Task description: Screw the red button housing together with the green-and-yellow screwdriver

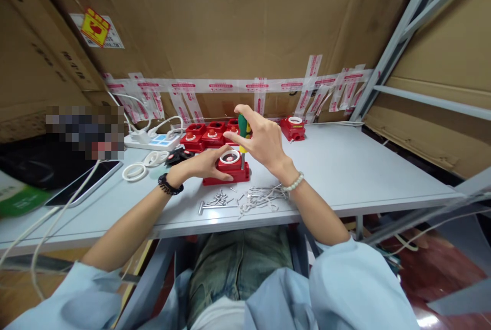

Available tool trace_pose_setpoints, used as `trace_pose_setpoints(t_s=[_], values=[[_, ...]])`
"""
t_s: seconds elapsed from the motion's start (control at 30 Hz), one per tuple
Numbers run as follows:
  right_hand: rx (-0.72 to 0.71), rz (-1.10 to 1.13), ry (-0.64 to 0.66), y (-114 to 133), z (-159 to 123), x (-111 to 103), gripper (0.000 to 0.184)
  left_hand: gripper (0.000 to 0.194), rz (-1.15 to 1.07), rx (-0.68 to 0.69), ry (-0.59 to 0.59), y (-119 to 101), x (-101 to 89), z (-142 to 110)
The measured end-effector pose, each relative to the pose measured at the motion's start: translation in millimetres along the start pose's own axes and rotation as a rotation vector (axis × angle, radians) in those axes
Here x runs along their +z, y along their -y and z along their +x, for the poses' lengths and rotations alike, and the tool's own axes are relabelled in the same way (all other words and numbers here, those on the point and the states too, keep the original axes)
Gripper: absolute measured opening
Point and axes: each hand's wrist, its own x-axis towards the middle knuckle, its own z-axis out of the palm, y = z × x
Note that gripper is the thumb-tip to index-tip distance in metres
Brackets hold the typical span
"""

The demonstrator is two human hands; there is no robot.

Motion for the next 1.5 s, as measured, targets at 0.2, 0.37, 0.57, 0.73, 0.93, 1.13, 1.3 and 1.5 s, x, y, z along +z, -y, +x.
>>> trace_pose_setpoints(t_s=[0.2,0.37,0.57,0.73,0.93,1.13,1.3,1.5], values=[[-0.004,0.414,0.186,-5,3,-8,0.042,0.092,0.004,0.002,-0.014,4,2.8,2],[0.033,0.213,0.065,-2,1,-3,0.037,0.088,0.002,-0.008,-0.001,3,1.3,1],[0.000,0.281,0.136,-1,2,-6,0.037,0.091,0.010,0.010,-0.016,4,2.5,1],[-0.007,0.380,0.187,-2,2,-7,0.038,0.092,0.008,0.001,-0.016,6,3.5,2],[0.022,0.056,0.023,4,-3,2,0.038,0.090,-0.002,-0.002,-0.017,4,2.4,1],[-0.037,0.352,0.252,0,-2,-7,0.044,0.085,-0.003,0.016,-0.012,3,1.9,2],[0.023,0.099,0.079,4,-3,2,0.047,0.083,-0.030,0.022,-0.024,3,2.2,1],[0.018,0.366,0.210,-6,2,-10,0.042,0.089,-0.029,0.000,-0.017,2,1.4,0]])
